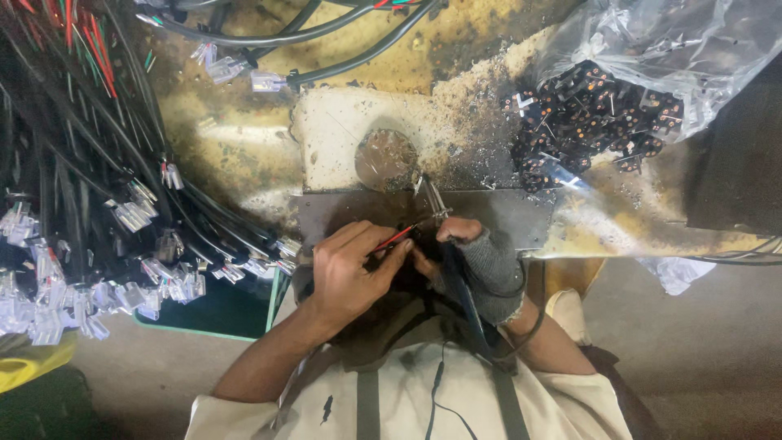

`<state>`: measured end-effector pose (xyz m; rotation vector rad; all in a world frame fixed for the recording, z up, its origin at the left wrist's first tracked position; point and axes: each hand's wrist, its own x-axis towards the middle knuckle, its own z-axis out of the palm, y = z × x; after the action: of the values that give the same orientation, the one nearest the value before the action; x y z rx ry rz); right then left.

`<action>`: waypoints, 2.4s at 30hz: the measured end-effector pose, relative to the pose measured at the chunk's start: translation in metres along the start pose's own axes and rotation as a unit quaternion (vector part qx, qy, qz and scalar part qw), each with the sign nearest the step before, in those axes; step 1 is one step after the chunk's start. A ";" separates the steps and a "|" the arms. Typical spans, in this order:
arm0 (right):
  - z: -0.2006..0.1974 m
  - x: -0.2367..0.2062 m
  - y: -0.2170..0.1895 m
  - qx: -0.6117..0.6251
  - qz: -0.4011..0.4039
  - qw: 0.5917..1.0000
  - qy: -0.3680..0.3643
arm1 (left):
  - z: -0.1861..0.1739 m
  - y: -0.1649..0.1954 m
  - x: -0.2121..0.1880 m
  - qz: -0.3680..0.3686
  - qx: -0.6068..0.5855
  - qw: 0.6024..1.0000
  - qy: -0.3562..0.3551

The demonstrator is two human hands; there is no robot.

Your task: The person uses a soldering iron to join exposed wire ends to small black components on a metal work surface. They repeatedly pick up wires, apply heat, and place the finished units aside.

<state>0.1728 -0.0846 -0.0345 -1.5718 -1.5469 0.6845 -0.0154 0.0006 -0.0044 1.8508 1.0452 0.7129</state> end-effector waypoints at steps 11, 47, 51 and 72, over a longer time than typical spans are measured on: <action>-0.010 -0.033 0.004 0.103 0.060 0.990 0.082 | 0.006 0.001 0.002 -0.014 0.037 0.999 0.009; -0.024 -0.061 0.035 0.494 0.602 0.626 0.050 | 0.012 -0.001 0.004 -0.021 0.028 0.999 0.026; -0.028 -0.059 0.051 0.528 0.737 0.411 0.095 | 0.012 -0.001 0.004 -0.023 0.032 0.999 0.027; -0.026 -0.063 0.037 0.450 0.535 0.713 -0.044 | 0.013 0.002 0.004 -0.026 0.038 0.998 0.034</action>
<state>0.2085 -0.1480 -0.0618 -1.4646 0.0016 1.8068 -0.0025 -0.0015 -0.0084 1.8668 1.1752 0.7190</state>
